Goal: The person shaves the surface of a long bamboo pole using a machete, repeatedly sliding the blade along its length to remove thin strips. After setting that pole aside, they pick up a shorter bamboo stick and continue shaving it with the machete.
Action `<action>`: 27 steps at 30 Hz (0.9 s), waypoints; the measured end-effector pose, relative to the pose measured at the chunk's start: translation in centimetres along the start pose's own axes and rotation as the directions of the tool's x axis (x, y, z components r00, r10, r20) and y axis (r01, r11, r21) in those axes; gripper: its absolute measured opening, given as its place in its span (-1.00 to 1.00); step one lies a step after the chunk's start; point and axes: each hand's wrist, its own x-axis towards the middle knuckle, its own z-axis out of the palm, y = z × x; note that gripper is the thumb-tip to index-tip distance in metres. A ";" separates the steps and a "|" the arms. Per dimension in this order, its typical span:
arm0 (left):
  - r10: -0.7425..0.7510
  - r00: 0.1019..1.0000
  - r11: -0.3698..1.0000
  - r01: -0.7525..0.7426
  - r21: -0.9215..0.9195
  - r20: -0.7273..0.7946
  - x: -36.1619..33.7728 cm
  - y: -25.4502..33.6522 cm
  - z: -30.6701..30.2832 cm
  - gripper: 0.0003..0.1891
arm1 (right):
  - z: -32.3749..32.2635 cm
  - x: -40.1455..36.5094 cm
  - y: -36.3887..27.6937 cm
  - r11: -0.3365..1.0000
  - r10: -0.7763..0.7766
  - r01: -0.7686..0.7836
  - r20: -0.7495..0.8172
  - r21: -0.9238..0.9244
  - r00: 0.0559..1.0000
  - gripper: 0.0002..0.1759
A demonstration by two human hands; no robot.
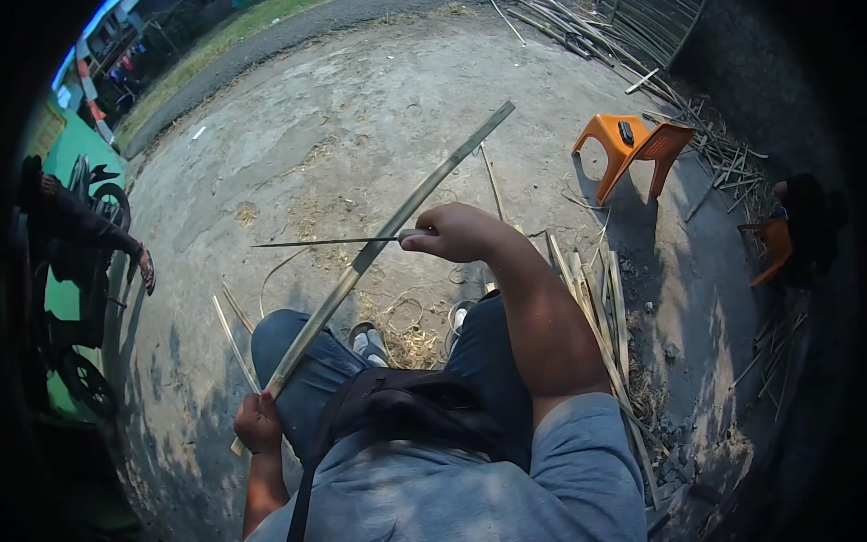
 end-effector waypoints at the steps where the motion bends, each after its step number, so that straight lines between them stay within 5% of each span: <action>1: 0.000 1.000 1.000 0.000 -0.020 -0.011 -0.1 0.0 0.1 -0.48 | -0.4 0.0 0.7 0.993 0.013 -0.012 -0.014 0.119 1.000 -0.28; 4: 0.001 1.000 1.000 -0.001 0.007 -0.028 -0.1 -0.1 0.1 -0.50 | -2.0 0.5 2.6 0.963 0.212 -0.197 -0.068 0.184 0.975 -0.31; 7: 0.016 1.000 0.998 -0.016 0.054 -0.002 0.3 0.0 -0.5 -0.49 | -2.2 0.5 2.5 0.954 0.300 -0.299 -0.176 0.031 0.938 -0.33; 10: 0.025 1.000 0.999 -0.026 0.040 0.017 0.7 0.8 -1.3 -0.49 | -1.4 -0.3 0.0 0.951 0.243 -0.267 -0.158 -0.155 0.957 -0.37; 14: 0.013 0.999 1.000 -0.013 0.005 0.038 0.6 0.3 -0.9 -0.50 | 0.5 -0.7 -1.9 0.983 -0.015 0.012 -0.012 -0.181 1.000 -0.38; 18: -0.040 0.999 0.996 0.041 -0.079 0.020 0.1 -0.3 0.3 -0.49 | -0.2 -0.3 0.0 0.994 -0.099 0.088 -0.181 -0.068 0.979 -0.48; 20: -0.064 0.998 0.993 0.065 -0.096 0.015 -0.2 -0.3 0.4 -0.49 | -0.8 -0.1 1.8 0.996 0.051 -0.022 -0.332 0.089 0.942 -0.50; 24: -0.078 0.996 0.994 0.081 -0.080 0.033 0.1 0.0 0.1 -0.46 | -1.6 -0.2 2.0 0.982 0.153 -0.186 -0.424 -0.036 0.893 -0.48; 27: -0.083 0.996 0.990 0.086 -0.109 0.039 0.3 0.6 0.0 -0.44 | -0.4 -0.8 0.7 0.985 -0.092 0.020 -0.427 -0.170 0.900 -0.52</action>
